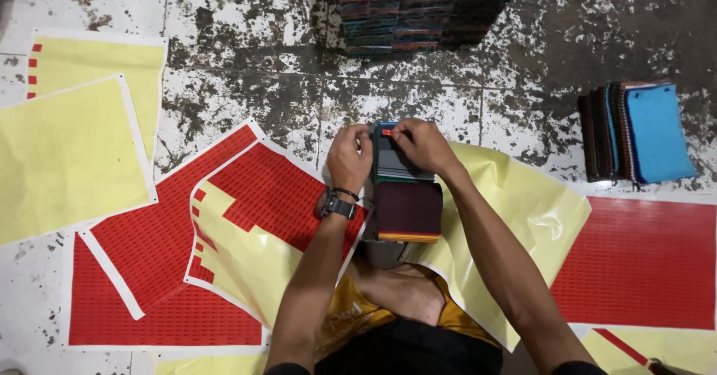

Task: The person sits on the floor and assembles notebooks by hand. They place small red adhesive strips onto the spine of a stack of colored paper sheets, then cover the stack with a blue cover sheet. The person repeats this process for multiple notebooks, stacking the finished items on the floor.

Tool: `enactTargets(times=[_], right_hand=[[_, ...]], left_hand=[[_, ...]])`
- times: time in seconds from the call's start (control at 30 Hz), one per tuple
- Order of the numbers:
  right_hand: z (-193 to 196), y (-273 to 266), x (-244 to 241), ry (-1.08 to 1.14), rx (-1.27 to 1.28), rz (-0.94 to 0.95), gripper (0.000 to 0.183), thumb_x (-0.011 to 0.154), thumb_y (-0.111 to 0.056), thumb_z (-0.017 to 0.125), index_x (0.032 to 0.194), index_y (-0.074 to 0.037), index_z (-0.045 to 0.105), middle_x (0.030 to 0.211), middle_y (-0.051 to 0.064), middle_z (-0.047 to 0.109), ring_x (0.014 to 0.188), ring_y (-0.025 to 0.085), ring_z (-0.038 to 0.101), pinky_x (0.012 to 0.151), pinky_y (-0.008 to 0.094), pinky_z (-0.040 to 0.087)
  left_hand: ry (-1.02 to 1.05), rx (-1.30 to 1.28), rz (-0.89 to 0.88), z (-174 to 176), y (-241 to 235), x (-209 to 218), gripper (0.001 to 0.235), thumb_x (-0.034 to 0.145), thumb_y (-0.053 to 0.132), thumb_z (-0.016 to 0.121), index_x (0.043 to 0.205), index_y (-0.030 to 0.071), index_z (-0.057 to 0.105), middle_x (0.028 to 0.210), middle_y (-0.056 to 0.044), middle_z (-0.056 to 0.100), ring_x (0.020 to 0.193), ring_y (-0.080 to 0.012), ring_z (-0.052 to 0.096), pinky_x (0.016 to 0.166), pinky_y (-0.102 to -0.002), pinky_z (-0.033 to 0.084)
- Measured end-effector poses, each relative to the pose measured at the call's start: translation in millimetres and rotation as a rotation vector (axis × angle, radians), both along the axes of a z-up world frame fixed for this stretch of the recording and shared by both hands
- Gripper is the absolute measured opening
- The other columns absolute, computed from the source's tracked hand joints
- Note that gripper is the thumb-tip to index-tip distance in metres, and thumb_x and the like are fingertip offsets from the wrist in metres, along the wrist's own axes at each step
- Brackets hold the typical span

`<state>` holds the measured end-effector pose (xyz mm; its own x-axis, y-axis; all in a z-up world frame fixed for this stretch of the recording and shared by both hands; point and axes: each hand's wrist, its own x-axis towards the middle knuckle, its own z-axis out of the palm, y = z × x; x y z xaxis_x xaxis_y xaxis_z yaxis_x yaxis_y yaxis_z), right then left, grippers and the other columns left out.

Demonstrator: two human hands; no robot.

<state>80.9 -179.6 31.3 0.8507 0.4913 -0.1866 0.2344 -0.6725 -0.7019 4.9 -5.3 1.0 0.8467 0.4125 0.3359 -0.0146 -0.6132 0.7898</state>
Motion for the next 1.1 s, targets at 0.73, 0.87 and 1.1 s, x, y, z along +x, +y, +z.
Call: enactTargets(times=[0.73,0.87,1.1], right_hand=[[-23.4,14.7,-10.3,-0.037,-0.235,-0.125,0.023,0.095,-0.027,0.059,0.107,-0.016,0.075,0.107,0.018,0.069,0.104,0.046,0.070,0.089,0.056,0.059],[4.5,2.8,-6.5,-0.233,-0.220,-0.122,0.030,0.087,-0.018,0.077,0.116,-0.010,0.069,0.113,0.019,0.059,0.108,0.051,0.065,0.091,0.060,0.057],[-21.3,-24.6,0.0,-0.847,-0.322,-0.008,0.007,0.090,-0.026,0.079,0.086,-0.023,0.074,0.087,-0.005,0.064,0.089,0.021,0.066,0.087,0.044,0.053]], left_hand=[[0.018,0.794,-0.200,-10.6,4.6,-5.6,0.039,0.104,0.011,0.044,0.129,0.036,0.062,0.099,0.001,0.052,0.080,-0.0222,0.058,0.061,-0.036,0.048],[0.054,0.840,-0.219,3.5,4.4,-6.3,0.038,0.107,0.013,0.042,0.133,0.036,0.057,0.098,0.001,0.051,0.081,-0.0217,0.057,0.063,-0.036,0.047],[0.088,0.526,-0.230,6.2,2.4,-6.4,0.030,0.097,0.006,0.054,0.119,0.021,0.068,0.105,-0.003,0.057,0.086,-0.0287,0.065,0.063,-0.039,0.054]])
